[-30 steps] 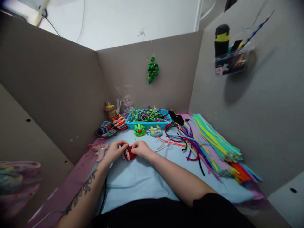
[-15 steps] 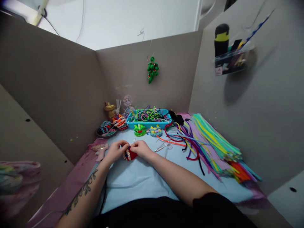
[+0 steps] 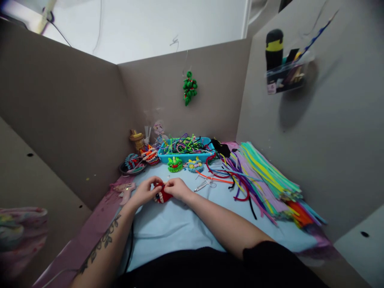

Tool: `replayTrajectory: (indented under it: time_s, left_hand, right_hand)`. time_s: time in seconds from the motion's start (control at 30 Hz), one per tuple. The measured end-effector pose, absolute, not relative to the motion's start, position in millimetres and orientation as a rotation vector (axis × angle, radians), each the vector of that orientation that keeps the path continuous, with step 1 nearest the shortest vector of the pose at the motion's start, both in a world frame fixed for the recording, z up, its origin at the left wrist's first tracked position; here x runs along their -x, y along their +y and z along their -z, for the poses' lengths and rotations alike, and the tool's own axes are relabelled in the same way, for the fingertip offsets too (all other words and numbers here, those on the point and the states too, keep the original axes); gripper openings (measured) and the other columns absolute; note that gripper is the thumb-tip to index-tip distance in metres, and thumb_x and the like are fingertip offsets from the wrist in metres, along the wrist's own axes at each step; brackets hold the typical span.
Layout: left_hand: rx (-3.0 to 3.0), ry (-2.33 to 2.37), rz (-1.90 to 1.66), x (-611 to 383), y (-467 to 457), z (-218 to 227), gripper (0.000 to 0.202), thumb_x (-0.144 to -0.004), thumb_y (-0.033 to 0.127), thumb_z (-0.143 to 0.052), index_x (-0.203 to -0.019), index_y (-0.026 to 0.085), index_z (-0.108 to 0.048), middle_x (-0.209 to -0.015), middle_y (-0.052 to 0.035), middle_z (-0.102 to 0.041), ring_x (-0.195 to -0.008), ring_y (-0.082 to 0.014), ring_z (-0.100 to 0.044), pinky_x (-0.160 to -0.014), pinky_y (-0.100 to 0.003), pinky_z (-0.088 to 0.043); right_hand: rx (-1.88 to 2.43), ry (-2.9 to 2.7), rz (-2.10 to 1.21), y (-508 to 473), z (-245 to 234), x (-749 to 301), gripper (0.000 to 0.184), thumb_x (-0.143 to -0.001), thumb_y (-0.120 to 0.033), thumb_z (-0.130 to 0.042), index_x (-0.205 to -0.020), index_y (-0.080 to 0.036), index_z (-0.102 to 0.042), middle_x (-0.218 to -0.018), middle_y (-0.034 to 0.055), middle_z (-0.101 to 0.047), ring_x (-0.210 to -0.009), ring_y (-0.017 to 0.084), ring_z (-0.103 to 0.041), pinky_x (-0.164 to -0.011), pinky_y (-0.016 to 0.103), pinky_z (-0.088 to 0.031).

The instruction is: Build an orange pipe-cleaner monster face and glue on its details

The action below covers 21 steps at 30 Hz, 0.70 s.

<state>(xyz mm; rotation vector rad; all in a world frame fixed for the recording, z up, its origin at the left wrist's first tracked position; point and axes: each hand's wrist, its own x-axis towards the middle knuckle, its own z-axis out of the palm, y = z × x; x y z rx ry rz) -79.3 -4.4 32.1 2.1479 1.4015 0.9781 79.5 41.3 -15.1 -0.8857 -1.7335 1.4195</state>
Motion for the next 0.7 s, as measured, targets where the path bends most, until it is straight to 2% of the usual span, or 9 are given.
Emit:
replayTrajectory:
  time_s: [0.33, 0.5, 0.7]
  left_hand:
    - [-2.031, 1.278, -0.954, 86.3, 4.1, -23.8, 0.026, -0.071, 0.013, -0.051, -0.097, 0.017, -0.054, -0.092, -0.0049, -0.063, -0.088, -0.0164, -0.059, -0.078, -0.028, -0.047]
    - [-1.956, 1.296, -0.921, 85.7, 4.0, -23.8, 0.033, -0.070, 0.015, -0.054, -0.103, 0.018, -0.050, -0.087, -0.0034, -0.065, -0.080, -0.0161, -0.061, -0.069, -0.028, -0.049]
    - [-1.830, 1.326, -0.914, 85.4, 3.9, -23.8, 0.037, -0.068, 0.016, -0.056, -0.104, 0.018, -0.048, -0.087, -0.0042, -0.065, -0.074, -0.0153, -0.062, -0.061, -0.025, -0.049]
  right_hand:
    - [0.904, -1.759, -1.409, 40.9, 11.7, -79.9, 0.007, -0.060, -0.016, -0.052, -0.056, -0.013, -0.056, -0.048, -0.0036, -0.051, -0.044, 0.007, -0.040, -0.044, 0.018, -0.030]
    - [0.946, -1.848, -1.347, 42.3, 8.8, -80.5, 0.008, -0.059, -0.014, -0.051, -0.053, -0.013, -0.055, -0.045, -0.0052, -0.047, -0.042, 0.006, -0.037, -0.042, 0.018, -0.026]
    - [0.966, -1.893, -1.050, 35.5, 13.7, -78.9, 0.009, -0.066, -0.018, -0.053, -0.062, -0.014, -0.060, -0.058, -0.0017, -0.058, -0.053, 0.010, -0.049, -0.050, 0.019, -0.033]
